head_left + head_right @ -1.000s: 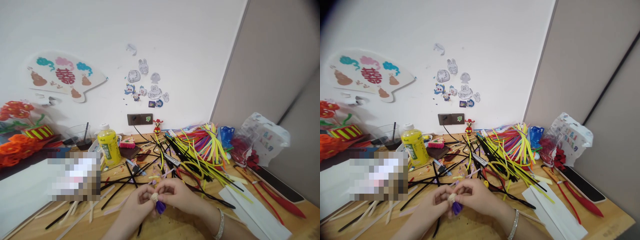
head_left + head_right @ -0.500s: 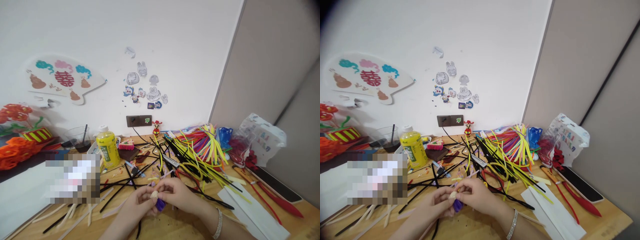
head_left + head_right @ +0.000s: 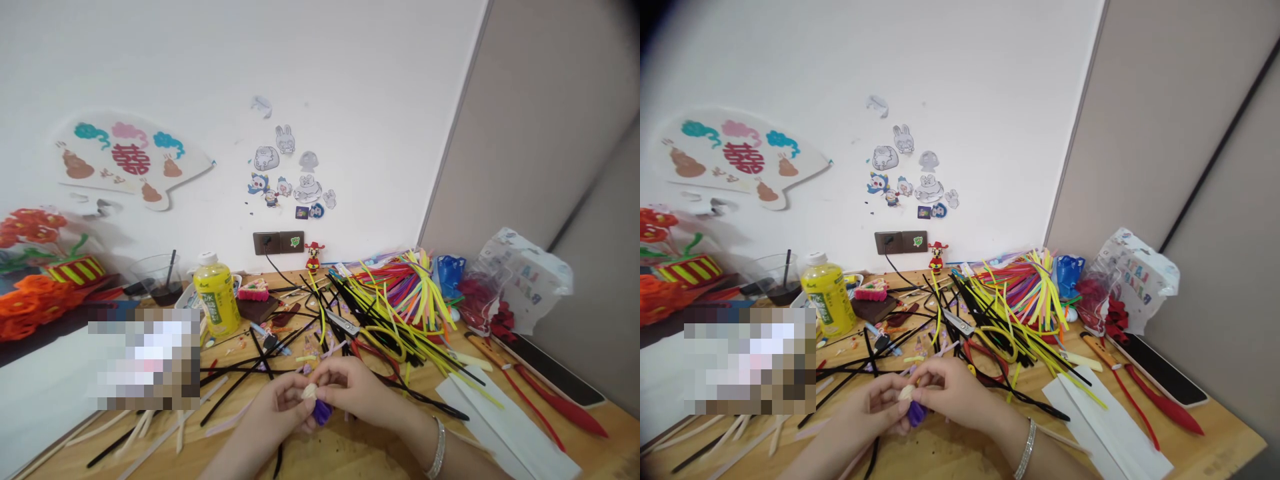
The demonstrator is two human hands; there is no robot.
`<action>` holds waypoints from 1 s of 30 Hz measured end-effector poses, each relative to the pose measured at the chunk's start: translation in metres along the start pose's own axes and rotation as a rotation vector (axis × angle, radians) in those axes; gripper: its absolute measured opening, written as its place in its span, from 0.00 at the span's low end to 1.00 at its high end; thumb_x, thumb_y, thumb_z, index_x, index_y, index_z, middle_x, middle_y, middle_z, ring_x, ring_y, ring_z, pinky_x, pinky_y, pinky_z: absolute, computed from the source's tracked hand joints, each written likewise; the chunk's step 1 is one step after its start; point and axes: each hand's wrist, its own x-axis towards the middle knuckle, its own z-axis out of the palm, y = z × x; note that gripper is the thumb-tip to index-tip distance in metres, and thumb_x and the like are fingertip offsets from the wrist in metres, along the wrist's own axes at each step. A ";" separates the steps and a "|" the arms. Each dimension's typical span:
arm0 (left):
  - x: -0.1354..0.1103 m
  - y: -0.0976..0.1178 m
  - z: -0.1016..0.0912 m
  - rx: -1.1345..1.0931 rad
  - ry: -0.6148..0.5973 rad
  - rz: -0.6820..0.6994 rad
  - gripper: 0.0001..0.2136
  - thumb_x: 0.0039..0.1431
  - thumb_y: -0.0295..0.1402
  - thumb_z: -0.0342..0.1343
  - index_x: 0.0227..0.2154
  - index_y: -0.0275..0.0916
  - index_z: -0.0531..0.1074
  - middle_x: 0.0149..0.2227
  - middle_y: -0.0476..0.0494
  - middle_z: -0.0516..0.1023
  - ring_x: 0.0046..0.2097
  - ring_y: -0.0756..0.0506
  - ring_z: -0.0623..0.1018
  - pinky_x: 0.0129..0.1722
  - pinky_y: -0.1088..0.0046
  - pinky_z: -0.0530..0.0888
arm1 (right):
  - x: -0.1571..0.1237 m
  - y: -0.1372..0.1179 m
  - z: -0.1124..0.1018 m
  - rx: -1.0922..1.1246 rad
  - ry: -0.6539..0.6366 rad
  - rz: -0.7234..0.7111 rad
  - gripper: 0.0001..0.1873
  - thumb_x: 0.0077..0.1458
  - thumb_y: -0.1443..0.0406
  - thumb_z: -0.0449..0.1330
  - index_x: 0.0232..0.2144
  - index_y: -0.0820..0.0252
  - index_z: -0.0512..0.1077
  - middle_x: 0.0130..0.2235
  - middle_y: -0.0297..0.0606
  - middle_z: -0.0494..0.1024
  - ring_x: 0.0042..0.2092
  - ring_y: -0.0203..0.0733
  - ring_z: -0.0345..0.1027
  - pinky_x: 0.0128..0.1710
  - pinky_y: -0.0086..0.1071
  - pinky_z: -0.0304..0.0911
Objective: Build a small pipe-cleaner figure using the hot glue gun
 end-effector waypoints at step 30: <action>-0.006 0.011 0.012 0.003 0.101 0.059 0.13 0.34 0.34 0.66 0.22 0.35 0.70 0.18 0.50 0.74 0.21 0.50 0.72 0.24 0.75 0.67 | -0.002 -0.002 -0.001 0.082 -0.037 -0.016 0.12 0.48 0.61 0.61 0.34 0.63 0.74 0.28 0.33 0.71 0.30 0.34 0.64 0.33 0.27 0.60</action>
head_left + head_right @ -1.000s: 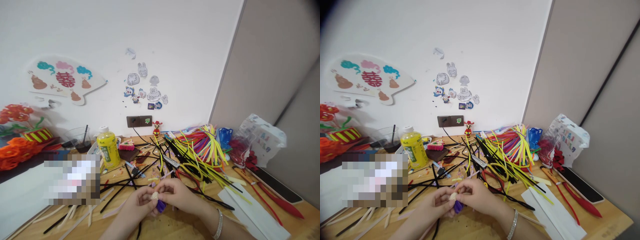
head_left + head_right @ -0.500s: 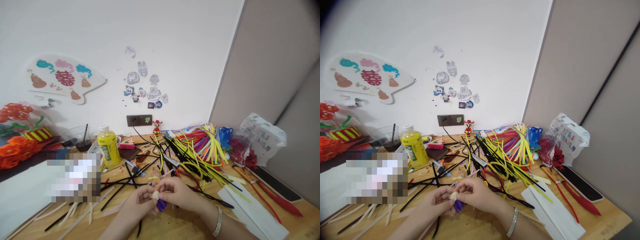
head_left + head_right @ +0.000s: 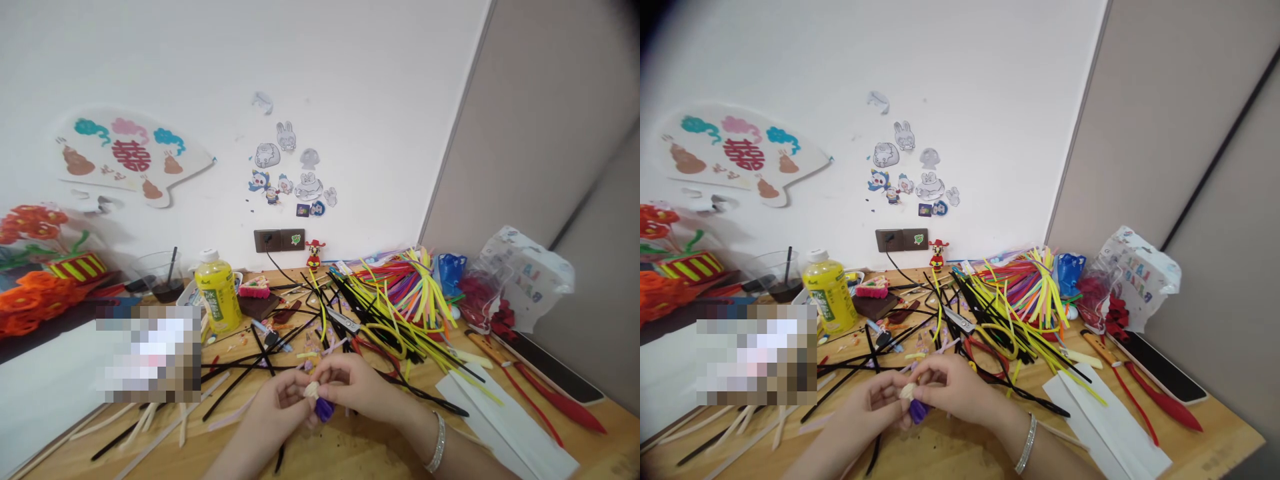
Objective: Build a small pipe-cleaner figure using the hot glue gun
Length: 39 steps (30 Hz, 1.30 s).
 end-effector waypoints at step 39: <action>0.009 -0.014 -0.015 0.047 -0.229 -0.114 0.19 0.40 0.43 0.65 0.29 0.33 0.71 0.21 0.48 0.76 0.22 0.52 0.74 0.26 0.76 0.71 | 0.002 0.004 -0.003 0.003 -0.022 -0.008 0.10 0.46 0.63 0.63 0.31 0.63 0.77 0.28 0.35 0.74 0.29 0.35 0.66 0.30 0.27 0.60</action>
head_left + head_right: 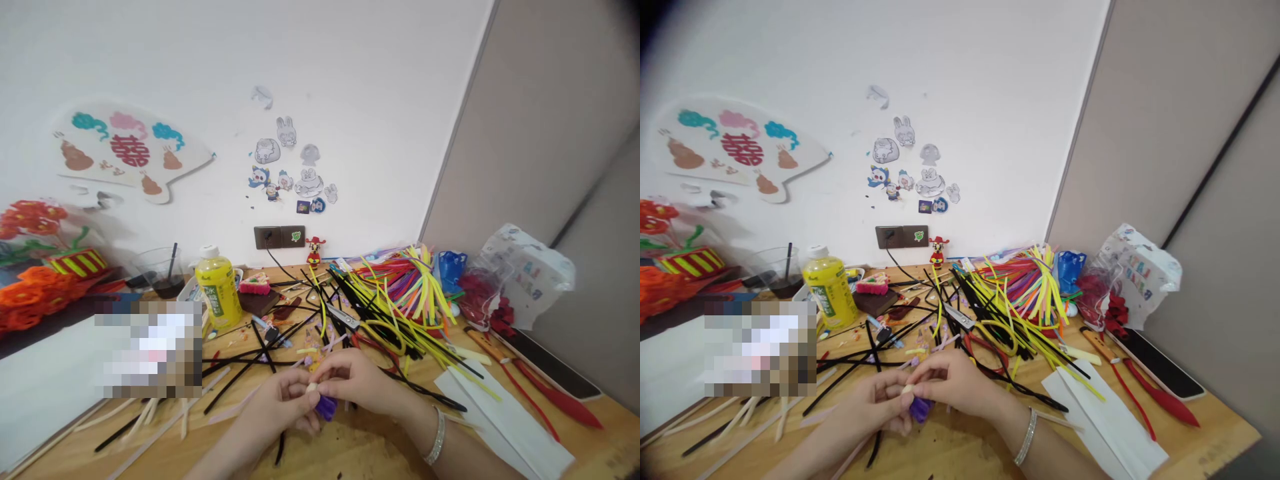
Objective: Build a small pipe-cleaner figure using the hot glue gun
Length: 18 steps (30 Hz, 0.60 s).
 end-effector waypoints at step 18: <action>-0.002 0.003 0.010 -0.071 0.168 0.249 0.16 0.46 0.44 0.60 0.31 0.36 0.69 0.20 0.54 0.72 0.21 0.55 0.67 0.23 0.80 0.64 | 0.003 0.006 0.020 0.066 0.269 -0.012 0.14 0.48 0.56 0.59 0.23 0.60 0.63 0.20 0.27 0.62 0.22 0.31 0.55 0.23 0.25 0.51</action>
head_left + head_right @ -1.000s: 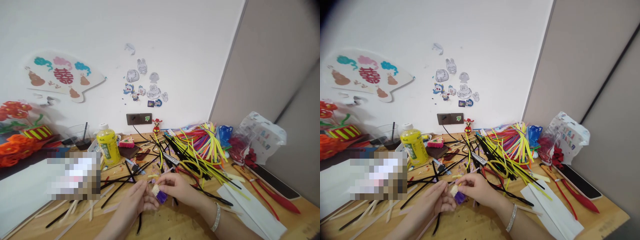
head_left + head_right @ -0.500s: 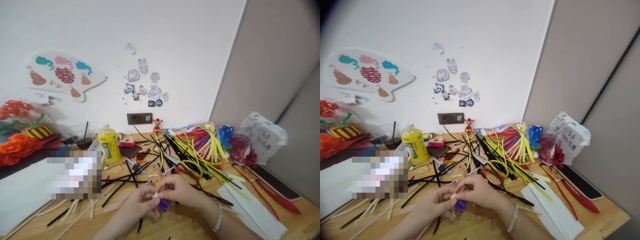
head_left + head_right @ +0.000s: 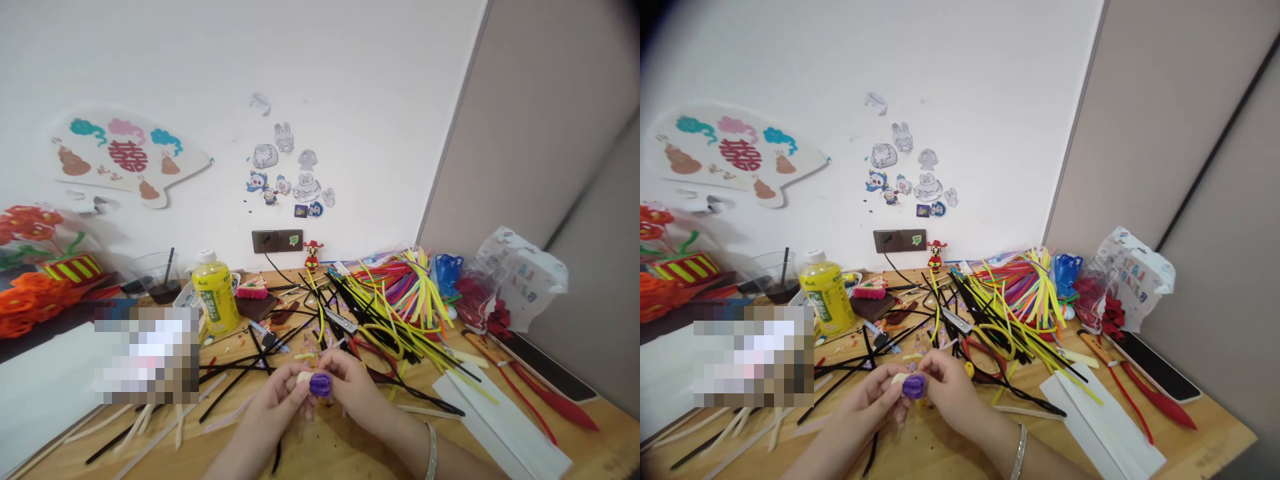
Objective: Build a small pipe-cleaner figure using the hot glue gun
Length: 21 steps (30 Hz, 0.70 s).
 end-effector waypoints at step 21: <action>0.002 0.003 -0.005 0.177 0.156 0.065 0.15 0.44 0.46 0.60 0.28 0.40 0.68 0.27 0.50 0.75 0.31 0.48 0.73 0.28 0.76 0.69 | -0.019 -0.004 0.012 -1.238 0.008 -0.791 0.17 0.60 0.72 0.42 0.24 0.62 0.65 0.20 0.37 0.69 0.22 0.38 0.60 0.21 0.30 0.53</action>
